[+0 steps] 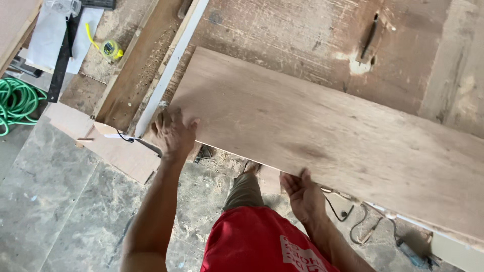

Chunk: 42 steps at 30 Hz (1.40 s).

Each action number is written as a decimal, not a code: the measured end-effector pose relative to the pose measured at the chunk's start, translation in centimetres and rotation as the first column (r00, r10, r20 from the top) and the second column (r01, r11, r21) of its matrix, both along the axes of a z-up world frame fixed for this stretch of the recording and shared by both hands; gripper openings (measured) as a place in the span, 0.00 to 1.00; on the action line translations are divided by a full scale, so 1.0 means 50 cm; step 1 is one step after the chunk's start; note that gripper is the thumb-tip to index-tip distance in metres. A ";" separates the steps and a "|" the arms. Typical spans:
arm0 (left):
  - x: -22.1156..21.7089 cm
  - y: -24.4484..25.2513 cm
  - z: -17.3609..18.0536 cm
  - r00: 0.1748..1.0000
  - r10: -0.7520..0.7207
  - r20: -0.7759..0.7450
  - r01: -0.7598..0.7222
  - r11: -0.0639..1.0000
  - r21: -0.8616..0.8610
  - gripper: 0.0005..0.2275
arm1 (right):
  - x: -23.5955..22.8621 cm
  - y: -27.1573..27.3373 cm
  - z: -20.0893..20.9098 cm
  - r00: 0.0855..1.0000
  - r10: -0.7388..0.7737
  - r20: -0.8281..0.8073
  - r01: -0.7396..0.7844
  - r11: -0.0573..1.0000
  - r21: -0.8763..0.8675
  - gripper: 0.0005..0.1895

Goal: The person cuts several pieces of wood using a table saw, then moves the cut pieces aside.

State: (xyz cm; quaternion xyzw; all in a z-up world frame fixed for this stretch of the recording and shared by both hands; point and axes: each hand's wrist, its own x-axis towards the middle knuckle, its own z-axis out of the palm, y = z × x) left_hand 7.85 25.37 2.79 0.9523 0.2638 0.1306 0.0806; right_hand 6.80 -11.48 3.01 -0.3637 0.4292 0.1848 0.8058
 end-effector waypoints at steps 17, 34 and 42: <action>0.079 -0.287 -0.082 0.570 -0.716 -0.402 0.788 0.615 0.022 0.49 | 0.063 -0.595 -0.042 0.245 0.893 -0.379 0.434 -0.450 -0.781 0.45; 0.165 -0.329 -0.001 0.604 -0.608 -0.515 0.681 0.730 -0.063 0.43 | 0.126 -0.564 -0.061 0.401 0.844 -0.356 0.555 -0.533 -0.639 0.27; 0.256 -0.319 -0.051 0.573 -0.600 -0.559 0.692 0.719 -0.063 0.44 | 0.205 -0.571 -0.058 0.371 0.844 -0.387 0.453 -0.528 -0.718 0.31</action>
